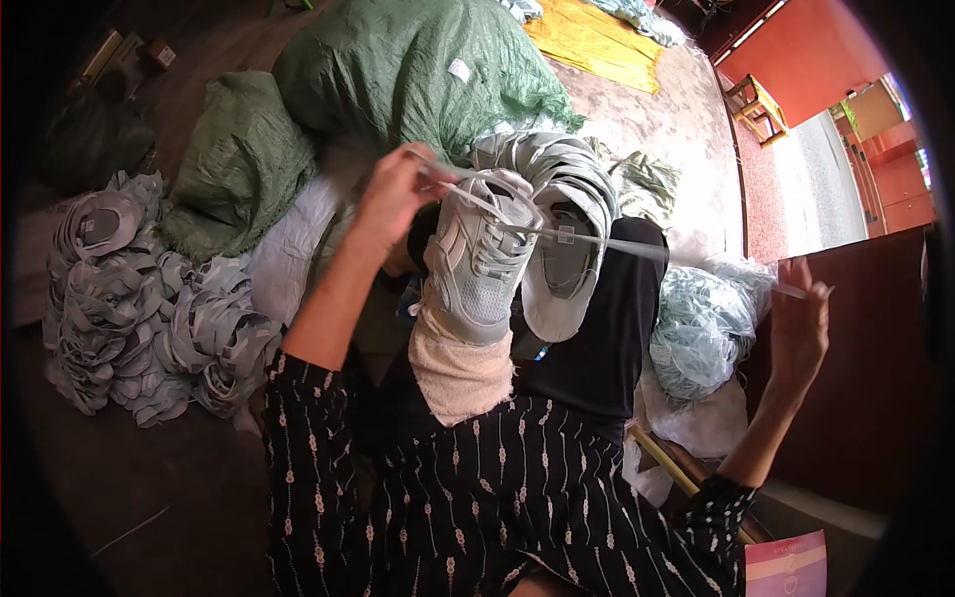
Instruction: The person is lacing several pairs of white shoes and then putting them into a large bag.
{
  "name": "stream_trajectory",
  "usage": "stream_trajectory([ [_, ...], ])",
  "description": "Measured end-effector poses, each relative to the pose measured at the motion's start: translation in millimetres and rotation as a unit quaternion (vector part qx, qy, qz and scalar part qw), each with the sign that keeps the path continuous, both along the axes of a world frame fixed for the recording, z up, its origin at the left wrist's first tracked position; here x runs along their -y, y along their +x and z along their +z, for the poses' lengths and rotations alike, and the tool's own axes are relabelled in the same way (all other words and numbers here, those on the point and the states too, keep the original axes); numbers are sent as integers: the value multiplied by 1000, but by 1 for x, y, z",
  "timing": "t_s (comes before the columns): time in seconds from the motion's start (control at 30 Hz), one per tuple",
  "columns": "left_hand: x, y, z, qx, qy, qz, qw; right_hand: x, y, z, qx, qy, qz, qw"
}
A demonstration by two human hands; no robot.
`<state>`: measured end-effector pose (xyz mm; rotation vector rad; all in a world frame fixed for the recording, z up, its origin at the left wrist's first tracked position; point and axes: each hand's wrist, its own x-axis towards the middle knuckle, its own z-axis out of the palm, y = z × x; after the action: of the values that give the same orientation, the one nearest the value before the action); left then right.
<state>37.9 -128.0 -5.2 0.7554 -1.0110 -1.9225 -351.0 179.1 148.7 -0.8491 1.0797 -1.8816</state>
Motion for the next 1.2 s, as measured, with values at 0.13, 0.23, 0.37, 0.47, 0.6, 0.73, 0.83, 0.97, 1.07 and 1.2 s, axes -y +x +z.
stream_trajectory([
  [0.13, 55, 62, -30, -37, 80, 67, 994, -29, 20, -62, 206, 15, 49, 977],
  [0.23, 75, 91, -21, -31, 63, 106, 992, -17, 70, -88, 11, 135, 68, 988],
  [0.37, 96, 127, -3, -40, 70, 134, 988, 51, 138, -69, -113, 301, 209, 924],
  [0.47, 101, 164, 9, -62, 94, 218, 969, 93, 160, -105, -129, 219, 162, 954],
  [0.6, 85, 212, 3, -101, 24, 157, 982, 132, 173, -138, -174, 201, 117, 957],
  [0.73, 49, 202, -3, 94, 10, 294, 951, 140, 176, -144, -141, 241, 114, 953],
  [0.83, 31, 186, -12, 192, -15, 304, 933, 143, 172, -142, -159, 273, 141, 938],
  [0.97, 10, 148, -11, 306, -57, 280, 908, 148, 170, -137, -118, 312, 174, 927],
  [1.07, -8, 106, -3, 349, -100, 199, 910, 152, 168, -139, -103, 322, 164, 927],
  [1.2, -32, 41, 12, 312, -214, 70, 923, 151, 176, -144, -415, 247, -6, 875],
])
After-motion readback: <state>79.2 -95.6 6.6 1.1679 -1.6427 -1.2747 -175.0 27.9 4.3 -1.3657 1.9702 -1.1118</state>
